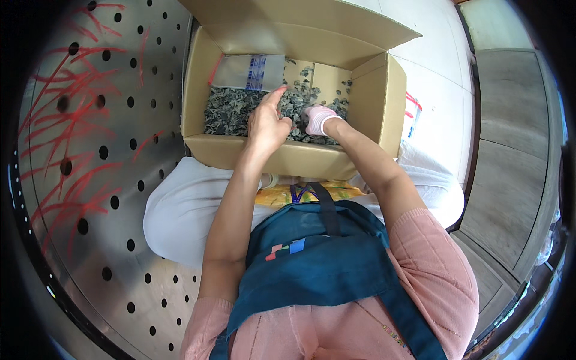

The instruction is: The person scoops small metal fasteners from a cardboard box into clear plastic bags. They seal each bag and place it into a wire basket. The person repeats this process multiple times.

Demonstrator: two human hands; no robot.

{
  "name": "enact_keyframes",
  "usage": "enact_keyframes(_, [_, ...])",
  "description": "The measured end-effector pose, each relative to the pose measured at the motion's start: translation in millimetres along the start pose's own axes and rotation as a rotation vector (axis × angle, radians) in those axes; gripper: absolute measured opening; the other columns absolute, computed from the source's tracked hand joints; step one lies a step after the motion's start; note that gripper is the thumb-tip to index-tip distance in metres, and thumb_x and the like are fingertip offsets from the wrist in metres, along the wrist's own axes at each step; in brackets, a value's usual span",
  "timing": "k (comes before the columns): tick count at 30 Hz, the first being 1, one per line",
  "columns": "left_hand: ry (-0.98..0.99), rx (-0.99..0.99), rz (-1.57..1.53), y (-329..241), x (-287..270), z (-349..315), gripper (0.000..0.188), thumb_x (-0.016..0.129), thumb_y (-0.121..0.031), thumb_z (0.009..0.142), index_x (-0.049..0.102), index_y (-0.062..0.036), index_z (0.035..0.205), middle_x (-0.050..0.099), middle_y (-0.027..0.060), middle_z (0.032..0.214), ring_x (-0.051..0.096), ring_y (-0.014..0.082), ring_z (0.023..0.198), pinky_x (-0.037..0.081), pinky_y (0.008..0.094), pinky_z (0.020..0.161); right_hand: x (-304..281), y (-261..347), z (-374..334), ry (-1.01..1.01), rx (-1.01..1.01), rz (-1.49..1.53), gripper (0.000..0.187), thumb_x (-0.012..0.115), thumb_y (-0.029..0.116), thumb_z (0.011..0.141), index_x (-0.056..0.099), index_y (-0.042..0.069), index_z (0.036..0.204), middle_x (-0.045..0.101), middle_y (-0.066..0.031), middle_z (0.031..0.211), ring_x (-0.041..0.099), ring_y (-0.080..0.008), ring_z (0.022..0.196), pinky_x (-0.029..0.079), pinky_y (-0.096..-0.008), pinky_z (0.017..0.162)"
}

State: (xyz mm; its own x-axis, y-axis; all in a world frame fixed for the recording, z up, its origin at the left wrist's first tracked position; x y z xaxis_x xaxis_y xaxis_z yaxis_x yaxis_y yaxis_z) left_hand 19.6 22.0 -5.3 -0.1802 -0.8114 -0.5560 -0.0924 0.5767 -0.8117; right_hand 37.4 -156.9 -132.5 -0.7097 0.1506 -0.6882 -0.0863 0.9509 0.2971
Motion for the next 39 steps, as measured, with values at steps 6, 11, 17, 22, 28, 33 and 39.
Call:
enact_keyframes(6, [0.003,-0.063,0.024,3,-5,-5,0.070,0.064,-0.004,0.071,0.055,-0.0134,0.139,0.062,0.0084,0.073,0.058,0.0156,0.062,0.050,0.0306,0.066,-13,-9,-15,-0.013,0.120,0.305,0.039,0.070,0.015,0.070,0.069,0.011,0.110,0.071,-0.0185,0.102,0.069,-0.0309,0.093,0.056,-0.0403,0.083])
enact_keyframes(11, [0.032,-0.097,-0.052,17,1,-3,0.072,0.067,-0.007,0.070,0.053,-0.0120,0.140,0.058,0.0065,0.068,0.059,0.0174,0.060,0.051,0.0311,0.065,-35,-24,-44,-0.175,0.198,1.365,0.041,0.071,0.000,0.072,0.064,0.009,0.110,0.062,-0.0052,0.083,0.062,-0.0151,0.060,0.053,-0.0250,0.052])
enact_keyframes(17, [0.054,-0.076,-0.022,-4,-7,-9,0.075,0.068,-0.006,0.068,0.051,-0.0081,0.141,0.058,0.0067,0.073,0.061,0.0182,0.066,0.051,0.0324,0.066,-83,37,-101,-0.048,-0.099,1.963,0.045,0.069,-0.002,0.081,0.055,0.009,0.122,0.062,-0.0098,0.093,0.066,-0.0193,0.080,0.054,-0.0238,0.059])
enact_keyframes(22, [0.096,-0.014,-0.127,-1,0,-8,0.077,0.068,-0.003,0.071,0.044,-0.0025,0.144,0.063,0.0090,0.079,0.064,0.0163,0.066,0.054,0.0307,0.064,-78,71,-95,-0.130,-0.114,1.742,0.038,0.071,0.002,0.082,0.058,0.009,0.117,0.064,-0.0100,0.099,0.065,-0.0153,0.085,0.055,-0.0238,0.063])
enact_keyframes(28, [0.122,-0.035,-0.089,1,-3,-6,0.075,0.075,-0.007,0.071,0.047,-0.0037,0.140,0.066,0.0176,0.104,0.064,0.0292,0.096,0.051,0.0379,0.085,-78,82,-87,-0.258,-0.112,1.389,0.045,0.074,0.019,0.083,0.062,0.010,0.125,0.065,-0.0055,0.115,0.061,-0.0187,0.104,0.057,-0.0378,0.078])
enact_keyframes(33, [0.103,-0.093,-0.082,-8,-11,-7,0.073,0.074,-0.006,0.070,0.048,-0.0036,0.138,0.066,0.0228,0.117,0.063,0.0354,0.112,0.050,0.0393,0.095,-104,78,-102,-0.202,-0.164,1.400,0.041,0.069,0.021,0.090,0.060,0.003,0.126,0.060,-0.0104,0.122,0.057,-0.0237,0.116,0.058,-0.0422,0.084])
enact_keyframes(39, [0.080,-0.131,-0.005,-3,-13,-6,0.074,0.072,-0.007,0.070,0.050,-0.0087,0.141,0.061,0.0121,0.089,0.062,0.0244,0.083,0.051,0.0353,0.079,-69,-20,-17,-0.436,0.198,1.273,0.039,0.072,0.026,0.083,0.066,0.001,0.113,0.070,-0.0142,0.105,0.070,-0.0223,0.083,0.058,-0.0325,0.073])
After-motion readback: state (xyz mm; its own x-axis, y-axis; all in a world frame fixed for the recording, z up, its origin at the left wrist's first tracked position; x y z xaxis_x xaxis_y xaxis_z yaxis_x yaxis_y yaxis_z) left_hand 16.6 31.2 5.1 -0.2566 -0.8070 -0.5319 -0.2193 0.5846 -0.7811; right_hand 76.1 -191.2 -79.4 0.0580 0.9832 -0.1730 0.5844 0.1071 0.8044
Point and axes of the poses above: each hand's wrist, its own z-axis towards the middle knuckle, its own x-axis out of the palm, y = z × x, the point moved 3 cm from there along z, towards the middle knuckle
